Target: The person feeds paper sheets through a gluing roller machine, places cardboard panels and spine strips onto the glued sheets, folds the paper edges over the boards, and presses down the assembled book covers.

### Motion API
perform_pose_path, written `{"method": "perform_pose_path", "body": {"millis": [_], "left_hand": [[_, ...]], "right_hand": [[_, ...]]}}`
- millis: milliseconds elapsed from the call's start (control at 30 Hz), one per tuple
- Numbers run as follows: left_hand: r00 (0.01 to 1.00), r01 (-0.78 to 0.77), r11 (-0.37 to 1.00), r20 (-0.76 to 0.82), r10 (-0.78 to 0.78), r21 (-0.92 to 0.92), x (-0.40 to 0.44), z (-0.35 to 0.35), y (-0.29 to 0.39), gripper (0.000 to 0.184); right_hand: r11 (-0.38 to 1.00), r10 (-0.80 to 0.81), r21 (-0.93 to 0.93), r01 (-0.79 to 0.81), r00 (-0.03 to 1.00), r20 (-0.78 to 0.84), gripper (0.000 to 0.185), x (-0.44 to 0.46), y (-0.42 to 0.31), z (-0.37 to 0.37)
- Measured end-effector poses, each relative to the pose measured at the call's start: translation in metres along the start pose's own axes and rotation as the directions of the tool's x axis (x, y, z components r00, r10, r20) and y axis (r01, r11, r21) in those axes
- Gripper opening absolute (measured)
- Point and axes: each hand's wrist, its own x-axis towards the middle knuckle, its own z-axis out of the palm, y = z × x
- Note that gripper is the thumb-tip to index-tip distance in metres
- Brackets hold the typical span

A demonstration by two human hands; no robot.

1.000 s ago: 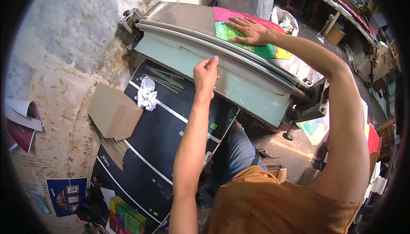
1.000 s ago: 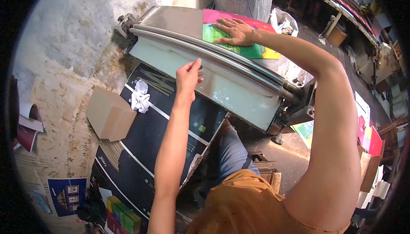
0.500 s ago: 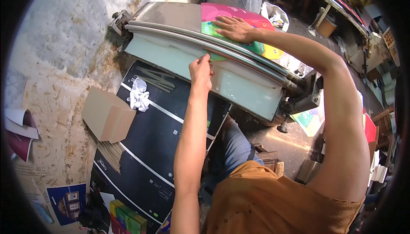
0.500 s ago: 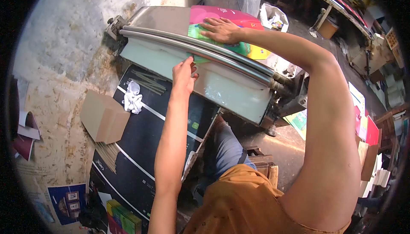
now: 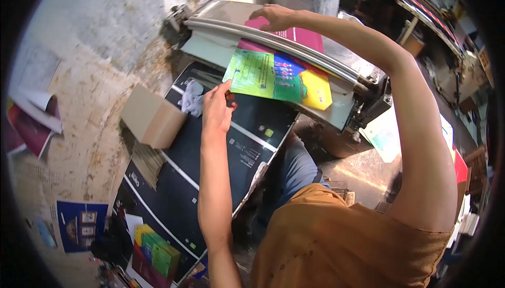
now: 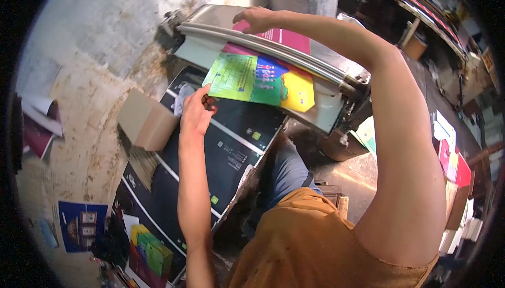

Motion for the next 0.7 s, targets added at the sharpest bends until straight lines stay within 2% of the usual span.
{"method": "perform_pose_path", "body": {"millis": [67,133,233,367,400,433,467,500,533,567,633,700], "left_hand": [[0.999,-0.039,0.999,-0.015,0.039,0.022,-0.028,-0.024,0.011,0.012],[0.997,-0.072,0.996,-0.024,0.073,0.055,-0.065,-0.038,0.028,0.012],[0.994,-0.095,0.991,-0.041,0.100,0.097,-0.110,-0.067,0.042,0.011],[0.981,-0.176,0.964,-0.046,0.189,0.198,-0.160,-0.123,0.059,0.010],[0.973,-0.177,0.920,-0.076,0.216,0.351,-0.172,-0.144,0.067,0.012],[0.968,-0.140,0.857,-0.114,0.224,0.495,-0.187,-0.159,0.077,0.013],[0.908,-0.204,0.742,-0.161,0.387,0.638,-0.198,-0.172,0.082,0.023],[0.835,-0.246,0.560,-0.120,0.537,0.791,-0.202,-0.196,0.083,0.023],[0.747,-0.198,0.291,-0.048,0.663,0.936,-0.221,-0.201,0.094,0.021],[0.684,-0.158,0.146,0.001,0.730,0.977,-0.236,-0.203,0.099,0.014],[0.599,-0.107,-0.119,0.160,0.785,0.987,-0.264,-0.217,0.098,0.011],[0.597,-0.063,-0.187,0.187,0.780,0.980,-0.288,-0.224,0.071,0.013]], "right_hand": [[0.964,-0.054,-0.251,0.088,0.989,0.136,0.067,0.025,-0.051,-0.005],[0.862,-0.071,-0.465,0.200,0.957,0.280,0.078,0.062,-0.085,0.006],[0.760,-0.101,-0.555,0.338,0.905,0.413,0.074,0.105,-0.119,0.036],[0.626,0.048,-0.660,0.417,0.823,0.566,0.052,0.164,-0.164,0.065],[0.627,0.048,-0.670,0.396,0.839,0.541,0.038,0.166,-0.185,0.064],[0.690,-0.006,-0.618,0.376,0.857,0.516,0.037,0.166,-0.202,0.059],[0.739,-0.053,-0.569,0.361,0.873,0.485,0.035,0.165,-0.216,0.048],[0.780,-0.095,-0.522,0.346,0.889,0.447,0.033,0.166,-0.225,0.035],[0.808,-0.181,-0.479,0.343,0.918,0.353,0.027,0.158,-0.235,0.027],[0.833,-0.256,-0.432,0.345,0.933,0.252,0.021,0.146,-0.241,0.021],[0.826,-0.413,-0.428,0.367,0.910,-0.017,0.019,0.110,-0.247,0.024],[0.869,-0.406,-0.359,0.339,0.905,-0.127,0.027,0.052,-0.258,0.033]]}}
